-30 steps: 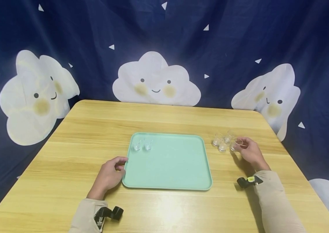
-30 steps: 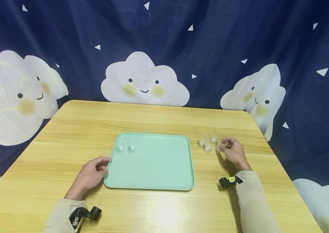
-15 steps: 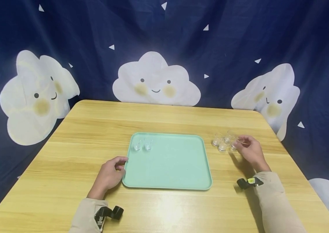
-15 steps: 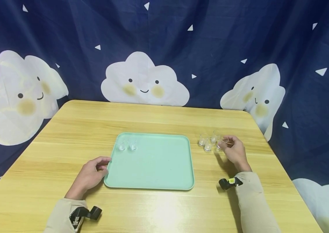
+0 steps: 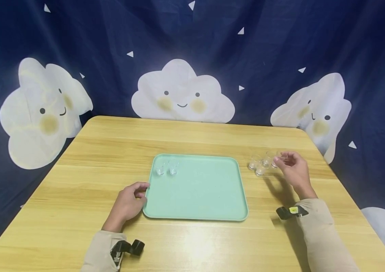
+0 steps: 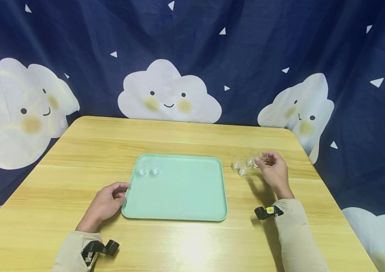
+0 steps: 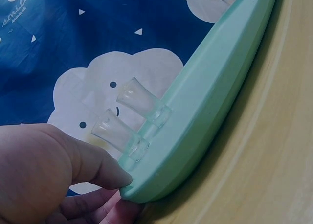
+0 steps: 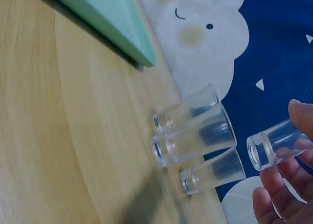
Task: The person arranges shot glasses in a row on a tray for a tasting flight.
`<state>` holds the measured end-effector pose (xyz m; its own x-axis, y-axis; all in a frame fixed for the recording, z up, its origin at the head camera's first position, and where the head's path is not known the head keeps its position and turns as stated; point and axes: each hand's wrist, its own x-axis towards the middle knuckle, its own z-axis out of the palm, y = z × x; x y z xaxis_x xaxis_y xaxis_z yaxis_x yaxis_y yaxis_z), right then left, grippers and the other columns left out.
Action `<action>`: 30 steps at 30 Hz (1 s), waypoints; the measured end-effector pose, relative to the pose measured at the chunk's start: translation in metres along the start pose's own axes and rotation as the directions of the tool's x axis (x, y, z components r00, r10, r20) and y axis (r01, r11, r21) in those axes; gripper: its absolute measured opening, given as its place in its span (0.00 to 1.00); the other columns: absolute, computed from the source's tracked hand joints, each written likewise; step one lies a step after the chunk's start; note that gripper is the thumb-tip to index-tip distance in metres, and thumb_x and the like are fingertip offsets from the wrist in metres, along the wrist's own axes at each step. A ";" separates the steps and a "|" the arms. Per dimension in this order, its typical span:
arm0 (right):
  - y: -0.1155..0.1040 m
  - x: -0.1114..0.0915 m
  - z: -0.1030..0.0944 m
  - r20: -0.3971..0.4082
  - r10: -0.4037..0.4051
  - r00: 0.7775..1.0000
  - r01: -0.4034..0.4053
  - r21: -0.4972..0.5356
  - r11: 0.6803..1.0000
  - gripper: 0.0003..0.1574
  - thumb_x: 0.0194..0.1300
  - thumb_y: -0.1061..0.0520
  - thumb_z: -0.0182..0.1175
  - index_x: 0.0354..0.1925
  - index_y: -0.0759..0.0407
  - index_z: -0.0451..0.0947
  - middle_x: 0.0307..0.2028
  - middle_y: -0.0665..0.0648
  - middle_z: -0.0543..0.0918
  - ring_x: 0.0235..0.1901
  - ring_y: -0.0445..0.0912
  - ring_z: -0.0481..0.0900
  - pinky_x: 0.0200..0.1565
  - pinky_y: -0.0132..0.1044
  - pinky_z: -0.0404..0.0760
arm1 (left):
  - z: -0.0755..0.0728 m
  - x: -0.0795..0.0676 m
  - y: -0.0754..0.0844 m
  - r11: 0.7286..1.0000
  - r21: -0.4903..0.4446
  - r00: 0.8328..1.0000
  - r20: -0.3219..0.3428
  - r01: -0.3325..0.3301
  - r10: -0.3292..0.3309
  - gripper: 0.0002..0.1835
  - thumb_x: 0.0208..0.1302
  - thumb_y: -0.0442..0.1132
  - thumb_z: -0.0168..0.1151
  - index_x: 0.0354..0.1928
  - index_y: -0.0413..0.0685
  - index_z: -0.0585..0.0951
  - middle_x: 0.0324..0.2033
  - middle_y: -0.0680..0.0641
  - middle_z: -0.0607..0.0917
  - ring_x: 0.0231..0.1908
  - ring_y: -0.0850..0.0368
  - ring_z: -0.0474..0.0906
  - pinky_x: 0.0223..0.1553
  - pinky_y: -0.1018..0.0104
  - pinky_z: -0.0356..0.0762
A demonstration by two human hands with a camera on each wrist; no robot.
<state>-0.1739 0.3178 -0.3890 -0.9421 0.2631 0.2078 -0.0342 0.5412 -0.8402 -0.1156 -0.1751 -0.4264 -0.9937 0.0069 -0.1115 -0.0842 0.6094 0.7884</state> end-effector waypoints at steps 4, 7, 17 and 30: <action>-0.006 0.000 0.004 -0.017 -0.021 1.000 0.022 0.041 0.999 0.26 0.64 0.57 0.64 0.53 0.73 0.71 0.33 0.32 0.76 0.37 0.31 0.74 0.42 0.21 0.72 | 0.000 0.000 0.000 1.000 -0.003 1.000 0.001 0.004 -0.004 0.21 0.58 0.28 0.57 0.56 0.41 0.79 0.50 0.41 0.81 0.44 0.50 0.78 0.46 0.53 0.76; -0.010 0.000 0.009 -0.024 -0.044 0.999 0.046 0.068 0.997 0.25 0.63 0.59 0.65 0.52 0.73 0.72 0.33 0.33 0.76 0.37 0.31 0.74 0.42 0.21 0.72 | 0.000 0.001 0.000 1.000 -0.003 1.000 0.000 0.004 -0.004 0.21 0.58 0.28 0.57 0.56 0.41 0.79 0.50 0.41 0.82 0.44 0.50 0.78 0.47 0.53 0.76; -0.023 -0.002 0.024 -0.017 -0.117 0.993 0.118 0.126 0.985 0.22 0.61 0.63 0.66 0.50 0.75 0.73 0.34 0.39 0.77 0.36 0.33 0.75 0.41 0.20 0.74 | 0.001 0.001 -0.001 1.000 -0.002 1.000 0.001 0.005 -0.005 0.22 0.58 0.28 0.57 0.56 0.41 0.79 0.50 0.42 0.81 0.45 0.50 0.78 0.47 0.53 0.75; -0.040 -0.001 0.047 0.059 -0.166 0.984 0.154 0.162 0.975 0.22 0.60 0.64 0.66 0.50 0.74 0.73 0.39 0.56 0.78 0.37 0.34 0.76 0.42 0.23 0.76 | 0.000 -0.001 0.000 1.000 0.004 1.000 0.006 -0.004 0.004 0.22 0.58 0.29 0.56 0.57 0.40 0.78 0.50 0.42 0.82 0.45 0.50 0.78 0.48 0.52 0.75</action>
<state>-0.1874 0.2584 -0.3793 -0.9415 0.1222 0.3140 -0.2326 0.4387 -0.8680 -0.1147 -0.1750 -0.4263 -0.9936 0.0140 -0.1117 -0.0798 0.6126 0.7864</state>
